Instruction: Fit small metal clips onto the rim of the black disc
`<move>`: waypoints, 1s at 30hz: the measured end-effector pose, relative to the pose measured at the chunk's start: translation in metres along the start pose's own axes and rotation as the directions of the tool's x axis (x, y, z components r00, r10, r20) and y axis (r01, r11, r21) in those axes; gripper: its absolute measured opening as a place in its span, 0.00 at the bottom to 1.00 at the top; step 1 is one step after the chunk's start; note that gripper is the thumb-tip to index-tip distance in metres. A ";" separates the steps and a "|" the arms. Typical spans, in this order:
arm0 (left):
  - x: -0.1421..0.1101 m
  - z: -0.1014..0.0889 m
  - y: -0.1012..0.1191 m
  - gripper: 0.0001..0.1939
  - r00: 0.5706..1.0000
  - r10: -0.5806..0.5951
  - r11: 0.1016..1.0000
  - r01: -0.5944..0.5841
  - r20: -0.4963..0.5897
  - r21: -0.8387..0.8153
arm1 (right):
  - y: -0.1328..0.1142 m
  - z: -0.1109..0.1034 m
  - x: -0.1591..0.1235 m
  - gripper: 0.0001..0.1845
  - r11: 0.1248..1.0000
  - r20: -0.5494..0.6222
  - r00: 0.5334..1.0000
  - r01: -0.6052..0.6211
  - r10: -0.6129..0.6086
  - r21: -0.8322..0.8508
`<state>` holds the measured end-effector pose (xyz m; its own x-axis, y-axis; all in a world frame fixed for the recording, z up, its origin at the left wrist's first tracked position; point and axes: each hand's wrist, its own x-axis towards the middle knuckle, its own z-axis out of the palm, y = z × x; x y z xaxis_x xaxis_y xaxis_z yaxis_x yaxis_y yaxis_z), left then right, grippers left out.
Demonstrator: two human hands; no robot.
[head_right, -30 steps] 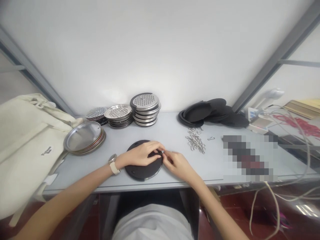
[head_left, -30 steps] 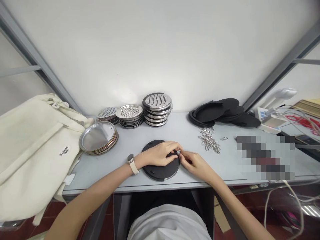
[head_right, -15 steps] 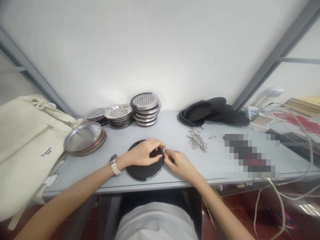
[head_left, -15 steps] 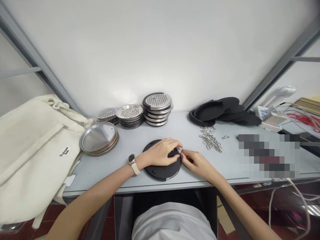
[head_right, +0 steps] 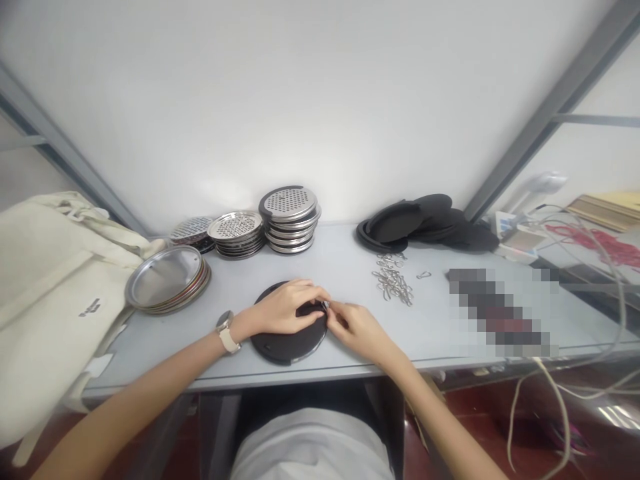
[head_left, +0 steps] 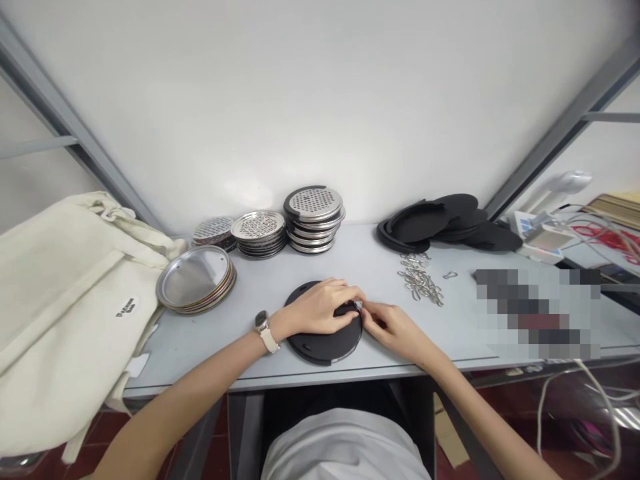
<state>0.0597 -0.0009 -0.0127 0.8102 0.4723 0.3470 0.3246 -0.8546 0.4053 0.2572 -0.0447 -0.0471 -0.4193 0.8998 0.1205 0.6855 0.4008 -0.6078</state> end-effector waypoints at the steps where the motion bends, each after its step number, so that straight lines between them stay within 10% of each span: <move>1: 0.000 0.000 0.000 0.11 1.000 0.002 1.000 -0.002 0.004 0.000 | 0.001 0.000 0.000 0.16 1.000 0.000 1.000 0.000 0.000 0.002; 30: 0.001 0.000 -0.001 0.12 1.000 -0.017 0.996 0.018 0.010 -0.092 | 0.001 -0.001 0.000 0.17 0.997 0.008 1.000 0.004 -0.005 0.073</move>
<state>0.0605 0.0009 -0.0133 0.8094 0.4847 0.3317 0.2927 -0.8225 0.4876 0.2584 -0.0437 -0.0472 -0.4271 0.8966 0.1174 0.6382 0.3909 -0.6633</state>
